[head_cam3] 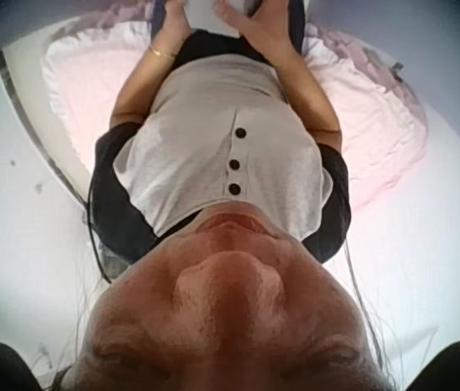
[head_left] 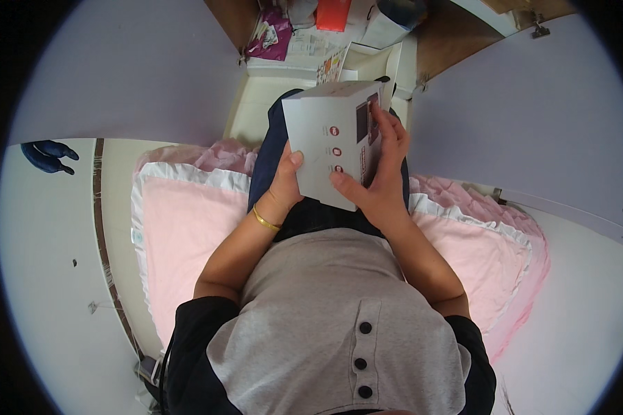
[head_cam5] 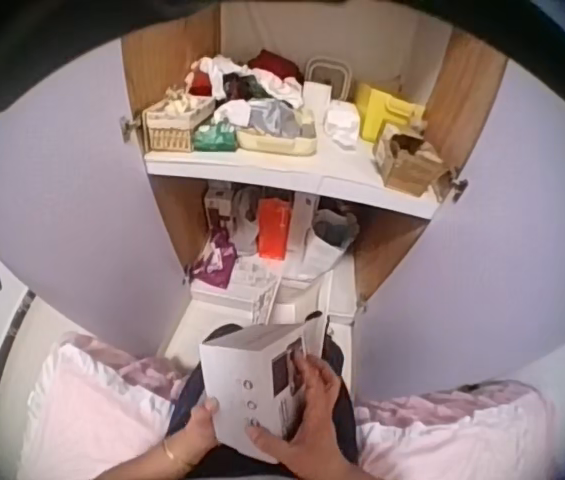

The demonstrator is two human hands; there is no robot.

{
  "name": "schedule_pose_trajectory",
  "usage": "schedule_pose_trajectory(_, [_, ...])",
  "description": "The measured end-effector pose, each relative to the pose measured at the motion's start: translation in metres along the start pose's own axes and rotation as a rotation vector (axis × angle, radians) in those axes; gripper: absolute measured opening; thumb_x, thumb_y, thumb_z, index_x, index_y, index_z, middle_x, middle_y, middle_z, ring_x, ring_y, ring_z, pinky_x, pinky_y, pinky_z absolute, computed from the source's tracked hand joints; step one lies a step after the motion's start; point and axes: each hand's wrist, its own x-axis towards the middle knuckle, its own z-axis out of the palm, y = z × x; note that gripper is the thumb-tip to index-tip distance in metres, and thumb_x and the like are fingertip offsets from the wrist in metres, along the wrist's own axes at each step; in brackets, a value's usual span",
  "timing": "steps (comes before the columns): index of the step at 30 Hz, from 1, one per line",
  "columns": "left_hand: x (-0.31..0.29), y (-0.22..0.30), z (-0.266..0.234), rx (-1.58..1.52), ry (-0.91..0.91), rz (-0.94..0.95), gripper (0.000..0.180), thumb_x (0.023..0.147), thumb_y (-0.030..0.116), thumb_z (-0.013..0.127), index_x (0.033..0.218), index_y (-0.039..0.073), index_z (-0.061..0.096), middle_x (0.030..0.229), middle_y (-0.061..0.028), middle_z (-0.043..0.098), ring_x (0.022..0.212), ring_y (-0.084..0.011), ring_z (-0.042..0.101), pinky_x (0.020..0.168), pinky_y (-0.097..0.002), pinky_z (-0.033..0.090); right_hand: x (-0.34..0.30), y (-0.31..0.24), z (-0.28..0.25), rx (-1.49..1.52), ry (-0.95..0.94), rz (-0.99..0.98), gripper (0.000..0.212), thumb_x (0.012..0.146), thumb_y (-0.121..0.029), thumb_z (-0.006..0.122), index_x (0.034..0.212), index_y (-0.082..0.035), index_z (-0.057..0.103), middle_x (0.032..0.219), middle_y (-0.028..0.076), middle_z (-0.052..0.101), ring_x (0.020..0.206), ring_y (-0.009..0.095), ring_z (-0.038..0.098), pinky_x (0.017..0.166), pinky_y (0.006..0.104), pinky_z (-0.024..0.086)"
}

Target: The person sorts through a pile of clothes in a wardrobe, picking up and inspecting various garments. They then sit on the bed, open a box containing a camera, and examine the packaging before moving to a shelf to organize items.

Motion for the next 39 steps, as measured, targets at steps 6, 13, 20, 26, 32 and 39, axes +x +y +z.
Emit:
schedule_pose_trajectory(6, [-0.006,-0.010,0.001,-0.049,-0.057,-0.041,0.090,0.067,0.057,0.062,0.134,0.003,0.033,0.125,-0.0142,0.047,0.115,-0.0265,0.049,0.095,-0.0398,0.042,-0.008,0.000,0.009,-0.033,0.000,-0.021,0.098,0.063,-0.028,0.077,0.142,-0.010,0.022,0.131,0.020,0.020,0.119,0.034,0.032,0.100,0.0422,0.033])
schedule_pose_trajectory(13, [-0.015,-0.004,0.016,-0.049,-0.063,-0.147,0.094,0.069,0.063,0.051,0.139,0.005,0.029,0.135,-0.0175,0.039,0.121,-0.0325,0.043,0.100,-0.0449,0.037,-0.013,0.000,0.007,-0.090,-0.026,-0.048,0.100,0.063,-0.031,0.078,0.143,-0.009,0.022,0.132,0.020,0.019,0.120,0.035,0.031,0.101,0.0430,0.032])
schedule_pose_trajectory(20, [-0.024,-0.014,0.000,-0.136,-0.137,-0.353,0.071,0.082,0.052,0.043,0.135,0.005,0.038,0.129,-0.0147,0.050,0.117,-0.0284,0.049,0.100,-0.0402,0.038,-0.032,0.027,-0.016,0.502,0.059,0.174,0.108,0.071,-0.031,0.077,0.144,-0.007,0.001,0.130,0.013,0.036,0.121,0.023,0.037,0.103,0.0356,0.031])
schedule_pose_trajectory(26, [-0.008,-0.015,0.025,0.117,-0.267,-0.316,0.058,0.096,0.042,0.037,0.138,0.001,0.032,0.130,-0.0107,0.048,0.119,-0.0189,0.046,0.100,-0.0315,0.035,-0.058,0.049,-0.034,0.779,0.128,0.462,0.089,0.071,-0.030,0.078,0.136,-0.007,0.023,0.122,0.008,0.047,0.112,0.018,0.046,0.095,0.0321,0.039])
schedule_pose_trajectory(32, [-0.005,-0.020,0.034,0.271,-0.356,-0.330,0.072,0.090,0.043,0.051,0.143,0.004,0.022,0.134,-0.0097,0.042,0.120,-0.0185,0.044,0.102,-0.0344,0.034,-0.076,0.065,-0.044,0.819,0.270,0.543,0.071,0.074,-0.030,0.076,0.127,-0.006,0.035,0.112,0.006,0.052,0.103,0.015,0.051,0.088,0.0301,0.043])
schedule_pose_trajectory(39, [-0.004,-0.011,0.048,0.517,-0.172,-0.161,0.066,0.079,0.010,0.069,0.133,0.000,0.032,0.120,-0.0096,0.049,0.110,-0.0166,0.048,0.094,-0.0302,0.040,-0.059,0.054,-0.038,0.403,0.195,0.281,0.064,0.085,-0.029,0.064,0.133,-0.002,0.032,0.119,0.008,0.048,0.109,0.017,0.046,0.094,0.0305,0.038])
